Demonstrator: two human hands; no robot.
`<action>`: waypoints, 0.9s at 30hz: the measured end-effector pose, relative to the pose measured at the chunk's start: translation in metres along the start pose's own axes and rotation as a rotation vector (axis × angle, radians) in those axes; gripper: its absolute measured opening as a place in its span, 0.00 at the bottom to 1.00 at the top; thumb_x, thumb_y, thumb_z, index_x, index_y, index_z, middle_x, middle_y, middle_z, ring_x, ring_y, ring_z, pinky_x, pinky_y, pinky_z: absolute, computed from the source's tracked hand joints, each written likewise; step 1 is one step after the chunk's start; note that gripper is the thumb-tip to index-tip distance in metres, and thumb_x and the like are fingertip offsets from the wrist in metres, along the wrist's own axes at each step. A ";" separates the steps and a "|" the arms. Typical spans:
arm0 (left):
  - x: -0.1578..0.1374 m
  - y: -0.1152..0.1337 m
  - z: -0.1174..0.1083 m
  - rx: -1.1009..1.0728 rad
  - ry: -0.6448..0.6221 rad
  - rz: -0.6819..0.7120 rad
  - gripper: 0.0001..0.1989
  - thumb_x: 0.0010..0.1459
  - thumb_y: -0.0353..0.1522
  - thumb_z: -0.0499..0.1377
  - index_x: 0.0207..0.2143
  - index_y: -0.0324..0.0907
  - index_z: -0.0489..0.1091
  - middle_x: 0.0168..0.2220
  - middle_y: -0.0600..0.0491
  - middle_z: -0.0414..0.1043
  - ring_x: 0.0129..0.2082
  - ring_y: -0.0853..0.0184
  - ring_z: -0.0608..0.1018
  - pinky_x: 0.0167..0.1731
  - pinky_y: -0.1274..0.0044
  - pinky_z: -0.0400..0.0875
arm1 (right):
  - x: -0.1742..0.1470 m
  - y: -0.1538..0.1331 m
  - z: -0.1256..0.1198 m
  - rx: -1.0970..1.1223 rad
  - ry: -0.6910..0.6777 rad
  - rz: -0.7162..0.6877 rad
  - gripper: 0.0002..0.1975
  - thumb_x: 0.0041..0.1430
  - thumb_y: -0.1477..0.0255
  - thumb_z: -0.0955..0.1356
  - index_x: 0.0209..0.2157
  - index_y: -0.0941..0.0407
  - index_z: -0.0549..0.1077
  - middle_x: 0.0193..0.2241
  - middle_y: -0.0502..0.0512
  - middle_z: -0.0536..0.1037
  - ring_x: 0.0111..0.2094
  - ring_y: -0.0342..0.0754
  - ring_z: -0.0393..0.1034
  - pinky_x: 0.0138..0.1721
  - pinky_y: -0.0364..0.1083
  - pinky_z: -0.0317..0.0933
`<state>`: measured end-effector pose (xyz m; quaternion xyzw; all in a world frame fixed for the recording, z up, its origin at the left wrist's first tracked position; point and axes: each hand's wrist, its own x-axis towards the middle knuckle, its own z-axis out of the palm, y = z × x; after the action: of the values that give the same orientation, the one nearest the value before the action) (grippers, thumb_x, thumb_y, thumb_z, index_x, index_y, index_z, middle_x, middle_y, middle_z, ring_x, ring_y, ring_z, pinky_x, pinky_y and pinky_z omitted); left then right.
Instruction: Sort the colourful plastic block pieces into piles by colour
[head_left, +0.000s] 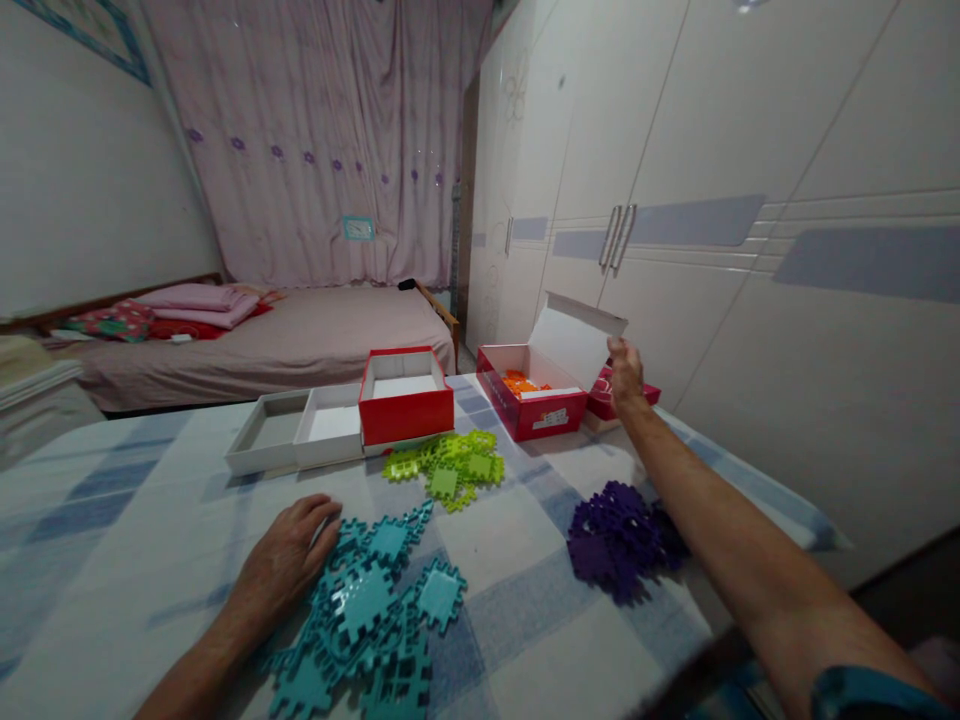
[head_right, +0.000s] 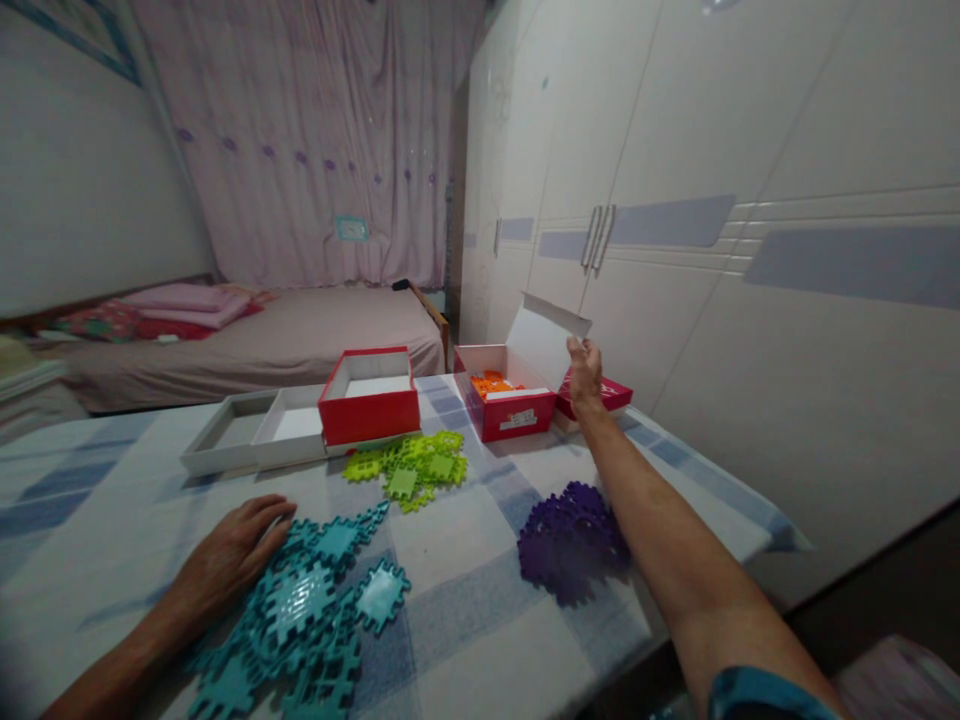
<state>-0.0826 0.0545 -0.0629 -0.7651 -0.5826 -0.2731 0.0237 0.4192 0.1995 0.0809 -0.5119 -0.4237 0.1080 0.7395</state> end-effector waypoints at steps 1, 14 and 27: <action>0.000 0.001 -0.001 -0.004 0.003 -0.001 0.23 0.60 0.45 0.48 0.41 0.41 0.76 0.46 0.45 0.75 0.47 0.59 0.76 0.51 0.66 0.71 | -0.002 -0.005 0.003 -0.043 0.000 -0.011 0.32 0.50 0.49 0.66 0.47 0.59 0.67 0.42 0.58 0.73 0.43 0.50 0.68 0.43 0.49 0.63; 0.000 0.002 -0.002 -0.034 0.009 -0.011 0.20 0.59 0.44 0.49 0.40 0.42 0.75 0.45 0.46 0.75 0.46 0.59 0.77 0.51 0.65 0.71 | -0.038 -0.020 0.054 -0.460 -0.107 0.016 0.30 0.58 0.50 0.59 0.48 0.60 0.70 0.46 0.63 0.74 0.45 0.50 0.68 0.46 0.46 0.58; 0.000 0.005 -0.004 -0.042 -0.002 -0.025 0.21 0.59 0.44 0.49 0.40 0.42 0.76 0.45 0.45 0.75 0.47 0.57 0.76 0.51 0.64 0.71 | -0.104 -0.029 0.068 -1.121 -0.552 -0.272 0.19 0.61 0.70 0.59 0.51 0.55 0.70 0.52 0.62 0.72 0.52 0.56 0.64 0.54 0.56 0.52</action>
<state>-0.0795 0.0517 -0.0580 -0.7585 -0.5861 -0.2848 0.0038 0.2969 0.1700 0.0595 -0.7160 -0.6519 -0.0968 0.2301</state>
